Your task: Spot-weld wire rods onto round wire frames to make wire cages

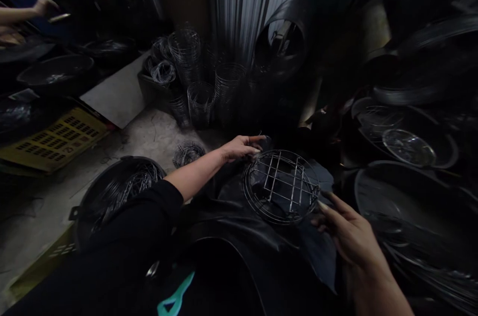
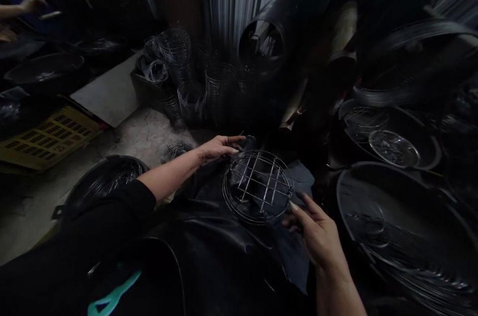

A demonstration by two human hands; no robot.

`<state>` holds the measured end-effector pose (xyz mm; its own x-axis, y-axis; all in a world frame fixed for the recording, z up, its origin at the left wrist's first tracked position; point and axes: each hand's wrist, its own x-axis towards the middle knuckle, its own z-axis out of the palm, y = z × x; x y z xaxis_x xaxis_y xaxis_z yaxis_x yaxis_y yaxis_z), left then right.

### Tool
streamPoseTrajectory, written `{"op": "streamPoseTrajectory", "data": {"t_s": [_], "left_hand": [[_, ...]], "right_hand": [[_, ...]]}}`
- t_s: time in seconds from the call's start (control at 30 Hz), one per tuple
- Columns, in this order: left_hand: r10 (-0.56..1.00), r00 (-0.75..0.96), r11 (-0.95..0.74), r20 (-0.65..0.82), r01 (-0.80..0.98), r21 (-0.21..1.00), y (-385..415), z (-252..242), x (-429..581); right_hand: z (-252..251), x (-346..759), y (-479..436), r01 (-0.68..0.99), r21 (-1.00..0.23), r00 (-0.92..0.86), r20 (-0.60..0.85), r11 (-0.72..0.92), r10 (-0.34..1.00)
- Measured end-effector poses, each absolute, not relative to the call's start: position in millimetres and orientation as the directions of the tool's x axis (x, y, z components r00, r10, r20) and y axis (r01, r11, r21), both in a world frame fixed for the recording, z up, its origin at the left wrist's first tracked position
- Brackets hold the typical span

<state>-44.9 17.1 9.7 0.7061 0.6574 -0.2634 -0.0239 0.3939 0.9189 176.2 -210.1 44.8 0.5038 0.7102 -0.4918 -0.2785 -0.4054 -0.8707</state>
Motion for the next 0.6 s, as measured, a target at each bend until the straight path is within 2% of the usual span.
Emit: {"op": "streamPoseTrajectory", "data": {"t_s": [0.13, 0.23, 0.33, 0.47, 0.6], "left_hand": [[0.676, 0.721, 0.234, -0.152, -0.015, 0.972, 17, 11, -31], [0.670, 0.737, 0.183, -0.094, -0.042, 0.982, 18, 11, -27], [0.652, 0.752, 0.167, -0.097, -0.018, 0.986, 19, 12, -23], [0.605, 0.784, 0.218, -0.136, 0.001, 0.976, 21, 11, -17], [0.558, 0.812, 0.316, -0.173, -0.015, 0.949, 21, 9, -17]], "right_hand": [[48, 169, -198, -0.252, -0.909, 0.560, -0.417, -0.332, 0.716], [52, 171, -192, -0.307, -0.889, 0.559, -0.458, -0.340, 0.692], [55, 177, -190, -0.379, -0.850, 0.532, -0.524, -0.367, 0.665], [50, 182, -191, -0.367, -0.841, 0.500, -0.539, -0.398, 0.678], [40, 184, -193, -0.317, -0.869, 0.496, -0.493, -0.379, 0.715]]}}
